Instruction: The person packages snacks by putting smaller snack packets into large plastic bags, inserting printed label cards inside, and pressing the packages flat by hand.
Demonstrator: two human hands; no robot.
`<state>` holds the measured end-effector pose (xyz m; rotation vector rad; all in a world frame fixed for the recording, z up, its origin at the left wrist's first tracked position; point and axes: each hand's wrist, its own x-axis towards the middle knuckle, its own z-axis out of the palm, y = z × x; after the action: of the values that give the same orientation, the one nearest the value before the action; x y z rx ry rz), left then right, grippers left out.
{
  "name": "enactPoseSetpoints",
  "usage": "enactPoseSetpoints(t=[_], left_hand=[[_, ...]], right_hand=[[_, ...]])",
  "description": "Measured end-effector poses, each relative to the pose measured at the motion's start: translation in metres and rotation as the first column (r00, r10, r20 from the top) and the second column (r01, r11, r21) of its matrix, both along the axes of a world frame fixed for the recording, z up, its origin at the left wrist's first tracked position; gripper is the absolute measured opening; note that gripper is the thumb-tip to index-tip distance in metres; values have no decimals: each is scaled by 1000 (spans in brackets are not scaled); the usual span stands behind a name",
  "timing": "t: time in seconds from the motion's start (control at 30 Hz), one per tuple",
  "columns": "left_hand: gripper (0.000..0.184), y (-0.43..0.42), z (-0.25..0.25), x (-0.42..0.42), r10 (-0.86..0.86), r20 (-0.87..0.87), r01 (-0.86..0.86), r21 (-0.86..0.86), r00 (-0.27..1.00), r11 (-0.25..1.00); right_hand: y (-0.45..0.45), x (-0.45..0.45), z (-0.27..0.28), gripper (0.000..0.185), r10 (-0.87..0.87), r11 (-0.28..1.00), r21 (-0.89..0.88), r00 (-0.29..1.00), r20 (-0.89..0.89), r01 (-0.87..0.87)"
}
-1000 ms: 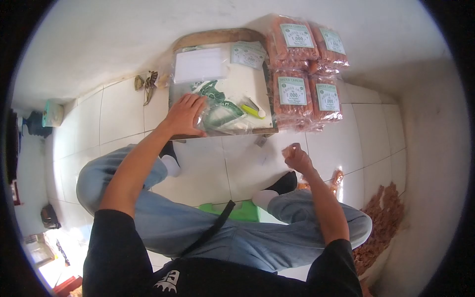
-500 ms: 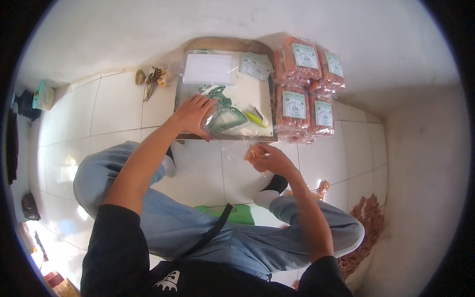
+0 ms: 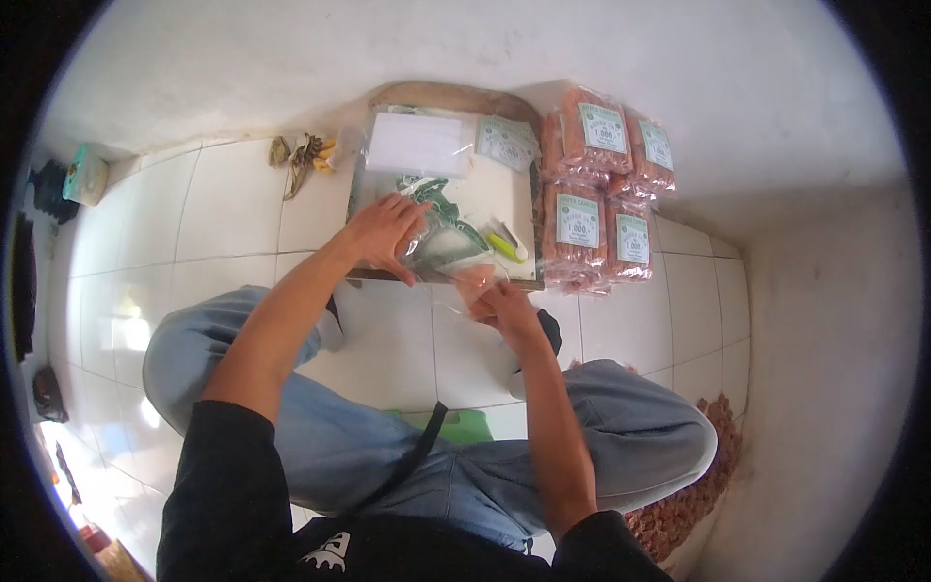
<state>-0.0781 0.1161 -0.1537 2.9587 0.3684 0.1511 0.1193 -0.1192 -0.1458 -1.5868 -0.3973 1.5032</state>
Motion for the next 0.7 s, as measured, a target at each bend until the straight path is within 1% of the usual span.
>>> enactPoseSetpoints(t=[0.03, 0.07, 0.1, 0.13, 0.17, 0.2, 0.23, 0.27, 0.3, 0.33, 0.37, 0.4, 0.43, 0.47, 0.5, 0.53, 0.57, 0.6, 0.63, 0.67, 0.7], left_hand=[[137, 0, 2, 1, 2, -10, -2, -40, 1000, 999], [135, 1, 4, 2, 1, -20, -3, -79, 1000, 997], [135, 1, 4, 3, -3, -22, 2, -72, 1000, 997], [131, 1, 4, 4, 18, -27, -21, -115, 999, 993], [127, 1, 3, 4, 39, -35, -44, -158, 999, 986], [127, 2, 2, 5, 37, -39, -43, -154, 999, 987], [123, 2, -1, 5, 59, 3, -58, -135, 998, 989], [119, 2, -3, 6, 79, 45, -73, -116, 996, 991], [119, 4, -5, 7, 74, 39, -69, -112, 997, 991], [105, 5, -7, 9, 106, 42, -98, -173, 993, 980], [91, 6, -10, 11, 138, 42, -125, -232, 990, 965], [91, 7, -12, 12, 130, 35, -119, -226, 991, 967], [73, 5, -15, 12, 161, 120, -124, -270, 980, 955], [55, 5, -18, 12, 196, 202, -126, -314, 960, 941], [55, 5, -20, 14, 191, 195, -125, -308, 962, 943], [42, 6, -22, 16, 205, 259, -117, -319, 944, 941], [33, 6, -24, 17, 217, 321, -107, -329, 922, 938], [33, 6, -23, 18, 211, 311, -105, -324, 927, 940], [26, 5, -23, 19, 229, 310, -134, -299, 923, 945], [21, 5, -23, 19, 245, 310, -161, -274, 919, 948], [21, 5, -21, 19, 237, 301, -156, -269, 924, 950]], right_hand=[[3, -5, -5, 32, -102, 987, 104, 975, -199, 124], [6, -10, -10, 32, -105, 986, 109, 974, -201, 128], [9, -13, -17, 35, -109, 984, 106, 954, -280, 143], [13, -16, -25, 39, -111, 982, 102, 927, -357, 157], [17, -20, -32, 39, -112, 981, 108, 926, -361, 160], [19, -23, -42, 43, -104, 961, 212, 942, -318, 178], [23, -27, -51, 47, -102, 931, 312, 956, -275, 189], [30, -32, -61, 47, -105, 929, 314, 954, -281, 195], [39, -39, -65, 46, -159, 837, 464, 941, -299, 289], [45, -42, -68, 45, -211, 712, 595, 921, -327, 374], [47, -40, -68, 45, -217, 706, 595, 917, -336, 385], [50, -41, -54, 46, -251, 853, 515, 931, 264, 84], [53, -43, -39, 47, -126, 961, 252, 629, 767, -115], [57, -45, -24, 47, -133, 960, 258, 635, 761, -109], [61, -48, -11, 42, -117, 971, 201, 482, 869, -127], [65, -50, -6, 37, -92, 981, 139, 312, 945, -133], [67, -47, -10, 37, -97, 981, 145, 322, 942, -126], [68, -44, -13, 33, -160, 963, 226, 363, 918, -146], [69, -41, -17, 29, -221, 938, 307, 405, 887, -161], [70, -39, -21, 29, -228, 938, 313, 413, 882, -150], [71, -39, -18, 28, -236, 939, 321, 455, 859, -120]])
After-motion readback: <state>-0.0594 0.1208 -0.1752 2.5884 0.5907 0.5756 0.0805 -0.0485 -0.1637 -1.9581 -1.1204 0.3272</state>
